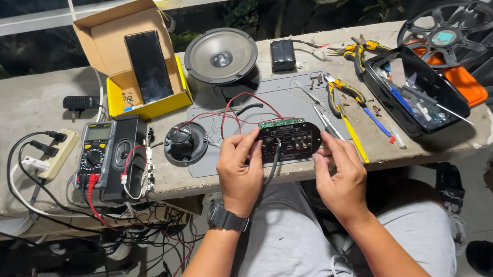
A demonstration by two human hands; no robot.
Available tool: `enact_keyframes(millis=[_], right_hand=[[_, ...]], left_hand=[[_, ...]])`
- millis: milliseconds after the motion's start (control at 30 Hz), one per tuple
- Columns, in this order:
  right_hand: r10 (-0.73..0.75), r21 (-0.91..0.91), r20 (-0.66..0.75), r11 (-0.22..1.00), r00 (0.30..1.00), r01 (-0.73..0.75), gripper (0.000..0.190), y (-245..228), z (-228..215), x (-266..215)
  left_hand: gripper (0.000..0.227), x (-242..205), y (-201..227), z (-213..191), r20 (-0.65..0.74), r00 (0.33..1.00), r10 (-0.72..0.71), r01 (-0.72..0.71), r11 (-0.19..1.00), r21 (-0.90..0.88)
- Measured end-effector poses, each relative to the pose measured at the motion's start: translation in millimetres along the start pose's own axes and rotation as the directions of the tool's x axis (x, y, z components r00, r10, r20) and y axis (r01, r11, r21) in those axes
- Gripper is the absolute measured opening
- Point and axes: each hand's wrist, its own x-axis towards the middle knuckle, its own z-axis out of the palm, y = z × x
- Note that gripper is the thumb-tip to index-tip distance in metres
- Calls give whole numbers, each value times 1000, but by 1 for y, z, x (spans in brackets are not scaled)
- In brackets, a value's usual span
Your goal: The person handles a small black electronic device, turning it over to inspect both sides. They then connect a power adapter to a multimeter and plug it into a wall socket. Finally, they use the multimeter probes to test points on the device's circuit board.
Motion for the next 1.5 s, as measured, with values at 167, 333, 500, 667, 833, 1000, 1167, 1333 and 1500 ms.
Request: enact_keyframes(millis=[167, 333, 500, 667, 833, 1000, 1167, 1333, 1500], right_hand=[[-42, -10, -14, 999, 999, 42, 51, 7, 4, -3], [-96, -55, -29, 994, 995, 95, 54, 11, 7, -8], [-165, -82, -45, 984, 985, 161, 55, 9, 8, -9], [-184, -97, -53, 979, 981, 179, 56, 10, 10, -9], [-174, -101, -54, 981, 983, 168, 56, 10, 10, -10], [-110, -46, -73, 993, 991, 107, 52, 2, 9, -6], [-89, -40, -95, 995, 991, 86, 51, -2, 12, -5], [-127, -75, -98, 990, 987, 120, 53, 0, 14, -9], [-216, -200, -80, 960, 973, 197, 47, 4, 13, -13]], left_hand=[[30, 2, 1, -2, -6, 1000, 12, -12, 1000, 0], [32, -2, -1, -2, 6, 1000, 23, -23, 1000, -8], [34, -3, -8, -2, 10, 1000, -14, 15, 999, -50], [35, -6, -11, 1, 0, 999, -44, 44, 997, -71], [36, -6, -14, 5, -20, 997, -73, 71, 995, -73], [36, -5, -10, 4, -17, 995, -100, 99, 993, -64], [36, -4, -9, 4, -21, 994, -103, 102, 993, -66], [36, -5, -10, 5, -25, 993, -113, 111, 991, -69], [35, -6, -9, 5, -26, 993, -114, 112, 991, -72]])
